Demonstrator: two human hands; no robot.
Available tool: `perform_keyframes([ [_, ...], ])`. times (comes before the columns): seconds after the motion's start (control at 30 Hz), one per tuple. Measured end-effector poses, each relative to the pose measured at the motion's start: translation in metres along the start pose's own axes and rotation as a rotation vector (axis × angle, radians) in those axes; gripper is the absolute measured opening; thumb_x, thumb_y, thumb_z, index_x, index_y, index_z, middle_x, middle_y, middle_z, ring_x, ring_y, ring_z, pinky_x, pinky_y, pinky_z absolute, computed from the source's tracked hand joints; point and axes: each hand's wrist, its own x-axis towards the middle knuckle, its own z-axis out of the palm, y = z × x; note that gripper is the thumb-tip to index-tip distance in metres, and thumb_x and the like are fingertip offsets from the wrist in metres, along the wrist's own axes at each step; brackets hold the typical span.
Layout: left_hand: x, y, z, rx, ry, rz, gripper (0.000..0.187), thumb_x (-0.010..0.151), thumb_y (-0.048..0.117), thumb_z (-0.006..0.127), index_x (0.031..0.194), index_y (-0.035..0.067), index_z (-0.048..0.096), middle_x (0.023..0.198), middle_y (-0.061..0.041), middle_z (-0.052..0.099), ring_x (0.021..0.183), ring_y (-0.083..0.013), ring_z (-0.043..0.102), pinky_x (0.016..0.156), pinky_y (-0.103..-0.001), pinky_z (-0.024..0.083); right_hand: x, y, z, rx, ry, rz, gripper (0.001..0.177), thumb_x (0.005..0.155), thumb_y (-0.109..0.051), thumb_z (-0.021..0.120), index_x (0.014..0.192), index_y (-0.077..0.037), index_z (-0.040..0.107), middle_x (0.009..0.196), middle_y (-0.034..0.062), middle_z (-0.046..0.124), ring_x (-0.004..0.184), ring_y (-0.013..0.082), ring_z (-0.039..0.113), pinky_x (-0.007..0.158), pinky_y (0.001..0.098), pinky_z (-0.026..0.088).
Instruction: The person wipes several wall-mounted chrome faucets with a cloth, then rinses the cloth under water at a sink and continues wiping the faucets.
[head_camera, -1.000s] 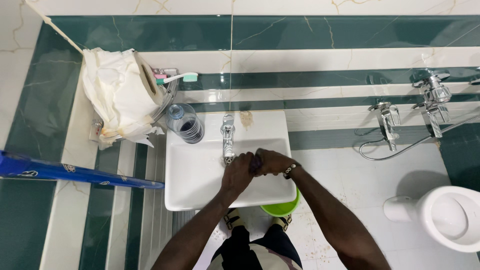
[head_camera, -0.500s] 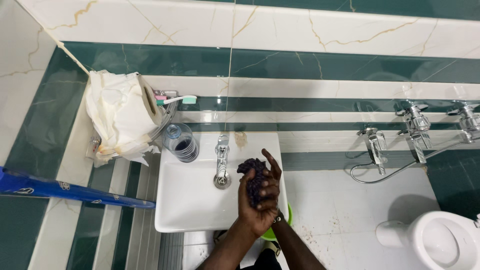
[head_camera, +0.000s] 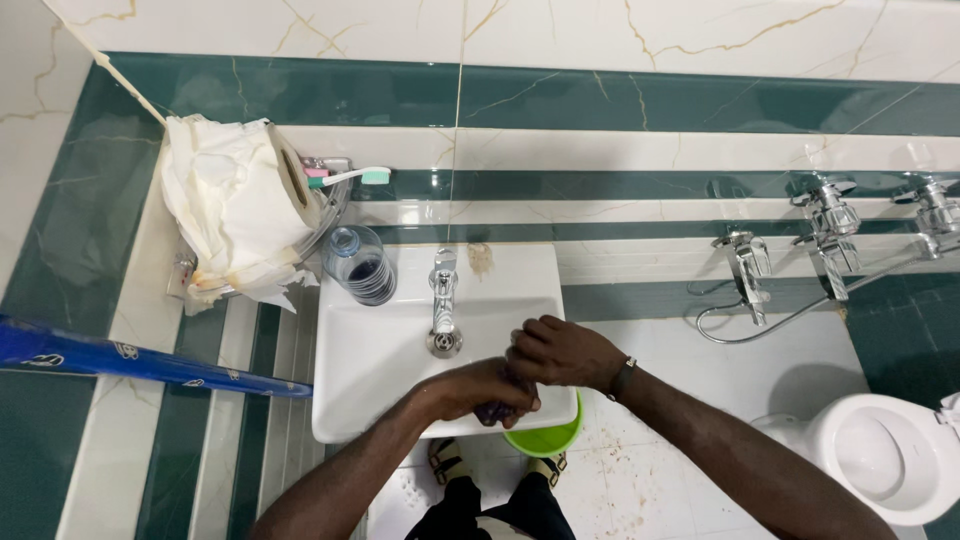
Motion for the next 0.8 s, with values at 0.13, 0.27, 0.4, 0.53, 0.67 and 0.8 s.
perform_keyframes([
  [0.13, 0.033, -0.016, -0.028, 0.595, 0.504, -0.124, 0.026, 0.086, 0.018, 0.075, 0.087, -0.007, 0.071, 0.072, -0.011, 0.071, 0.060, -0.0168, 0.067, 0.054, -0.032, 0.053, 0.016, -0.004, 0.042, 0.045, -0.327, 0.176, 0.021, 0.099, -0.025, 0.063, 0.105, -0.004, 0.064, 0.093, 0.0113, 0.063, 0.083, 0.0264, 0.067, 0.064, 0.0406, 0.056],
  [0.27, 0.047, -0.041, -0.036, 1.028, 0.902, 0.075, 0.028, 0.077, 0.023, 0.078, 0.095, 0.004, 0.069, 0.079, -0.017, 0.074, 0.072, -0.0318, 0.070, 0.063, -0.043, 0.055, 0.027, -0.016, 0.098, 0.236, -0.175, 0.610, 0.019, 0.092, -0.017, 0.063, 0.106, -0.005, 0.066, 0.088, 0.0144, 0.067, 0.072, 0.0321, 0.070, 0.058, 0.0444, 0.056],
  [0.4, 0.059, -0.058, -0.064, 1.262, 0.978, -0.001, 0.023, 0.095, 0.024, 0.066, 0.107, 0.005, 0.061, 0.083, -0.018, 0.075, 0.078, -0.0347, 0.074, 0.069, -0.047, 0.058, 0.034, -0.025, 0.157, 0.327, -0.273, 0.966, 0.017, 0.092, -0.020, 0.065, 0.095, -0.004, 0.067, 0.079, 0.0158, 0.071, 0.074, 0.0341, 0.070, 0.066, 0.0476, 0.057],
  [0.53, 0.061, -0.087, -0.072, 1.754, 1.058, 0.250, 0.017, 0.092, 0.012, 0.065, 0.106, 0.006, 0.056, 0.089, -0.015, 0.071, 0.088, -0.0308, 0.072, 0.061, -0.042, 0.058, 0.039, -0.023, 0.171, 0.484, -0.400, 1.047, 0.018, 0.085, -0.021, 0.072, 0.088, -0.003, 0.072, 0.080, 0.0161, 0.072, 0.078, 0.0327, 0.072, 0.070, 0.0463, 0.059],
  [0.67, 0.056, -0.089, -0.064, 1.447, 1.072, 0.354, 0.023, 0.085, 0.018, 0.069, 0.104, 0.010, 0.059, 0.083, -0.012, 0.071, 0.077, -0.0301, 0.072, 0.063, -0.044, 0.057, 0.019, 0.003, 0.114, 0.898, -0.365, 1.011, 0.047, 0.076, -0.029, 0.087, 0.109, -0.003, 0.065, 0.086, 0.0146, 0.072, 0.075, 0.0272, 0.068, 0.069, 0.0397, 0.057],
  [0.8, 0.045, -0.059, -0.036, 0.220, 0.983, 0.326, 0.023, 0.089, 0.028, 0.075, 0.097, 0.012, 0.061, 0.075, -0.007, 0.065, 0.063, -0.0195, 0.063, 0.047, -0.029, 0.043, -0.001, -0.017, 0.059, 1.443, 0.155, 1.061, 0.062, 0.090, -0.016, 0.074, 0.146, -0.012, 0.046, 0.108, 0.0102, 0.065, 0.086, 0.0152, 0.065, 0.073, 0.0288, 0.056],
])
